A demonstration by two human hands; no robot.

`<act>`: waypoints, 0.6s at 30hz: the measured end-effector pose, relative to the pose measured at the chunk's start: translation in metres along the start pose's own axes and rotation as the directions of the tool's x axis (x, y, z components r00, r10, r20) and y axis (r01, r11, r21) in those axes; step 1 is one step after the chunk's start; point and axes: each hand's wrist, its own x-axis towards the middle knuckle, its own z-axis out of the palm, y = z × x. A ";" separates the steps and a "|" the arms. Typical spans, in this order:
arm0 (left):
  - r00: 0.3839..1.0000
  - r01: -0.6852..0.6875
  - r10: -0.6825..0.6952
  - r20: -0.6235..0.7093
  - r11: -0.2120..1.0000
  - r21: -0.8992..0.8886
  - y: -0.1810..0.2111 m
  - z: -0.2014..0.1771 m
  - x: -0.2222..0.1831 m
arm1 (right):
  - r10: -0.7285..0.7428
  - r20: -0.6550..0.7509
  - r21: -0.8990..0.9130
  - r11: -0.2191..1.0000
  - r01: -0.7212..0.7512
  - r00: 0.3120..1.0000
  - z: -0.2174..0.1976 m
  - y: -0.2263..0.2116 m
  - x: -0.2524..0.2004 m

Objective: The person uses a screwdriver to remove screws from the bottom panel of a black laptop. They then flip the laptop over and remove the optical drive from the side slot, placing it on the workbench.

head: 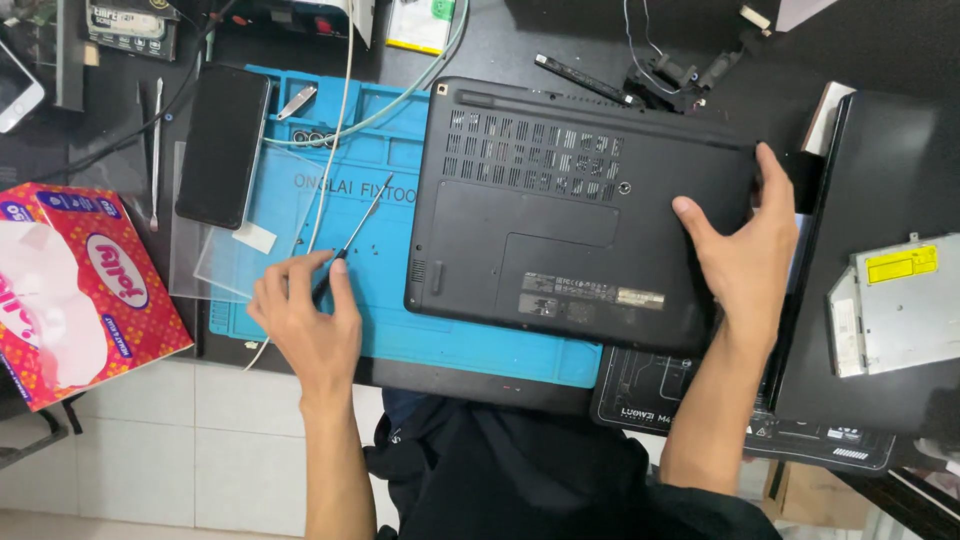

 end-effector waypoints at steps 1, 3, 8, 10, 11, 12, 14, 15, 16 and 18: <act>1.000 0.018 -0.018 -0.002 0.999 -0.028 0.004 0.001 -0.003 | 0.127 0.011 0.052 0.990 -0.127 0.992 -0.001 0.002 -0.007; 0.995 -0.077 0.083 0.050 0.990 -0.118 0.026 -0.001 -0.004 | 0.157 0.007 0.094 0.983 -0.156 0.988 -0.005 0.005 -0.018; 0.892 -0.323 0.397 0.216 0.894 -0.310 0.069 0.004 -0.014 | 0.248 0.022 0.143 0.958 -0.249 0.968 -0.016 0.003 -0.033; 0.870 -0.321 0.421 0.258 0.879 -0.351 0.076 0.017 -0.020 | 0.326 0.031 0.157 0.932 -0.327 0.945 -0.018 0.013 -0.035; 0.872 -0.319 0.416 0.259 0.883 -0.346 0.074 0.018 -0.019 | 0.323 0.037 0.160 0.932 -0.325 0.946 -0.017 0.014 -0.036; 0.880 -0.266 0.387 0.274 0.882 -0.390 0.072 0.020 -0.018 | 0.325 0.041 0.157 0.932 -0.327 0.945 -0.015 0.016 -0.036; 0.885 -0.210 0.359 0.296 0.875 -0.436 0.074 0.017 -0.014 | 0.332 0.044 0.149 0.930 -0.335 0.942 -0.017 0.017 -0.038; 0.860 -0.230 0.396 0.321 0.864 -0.449 0.076 0.012 -0.008 | 0.346 0.043 0.147 0.925 -0.349 0.937 -0.017 0.015 -0.036; 0.834 -0.249 0.431 0.345 0.851 -0.463 0.078 0.007 -0.002 | 0.361 0.042 0.146 0.920 -0.363 0.932 -0.017 0.013 -0.033; 0.800 -0.315 0.467 0.376 0.861 -0.399 0.078 0.009 -0.002 | 0.376 0.056 0.134 0.915 -0.380 0.925 -0.020 0.010 -0.033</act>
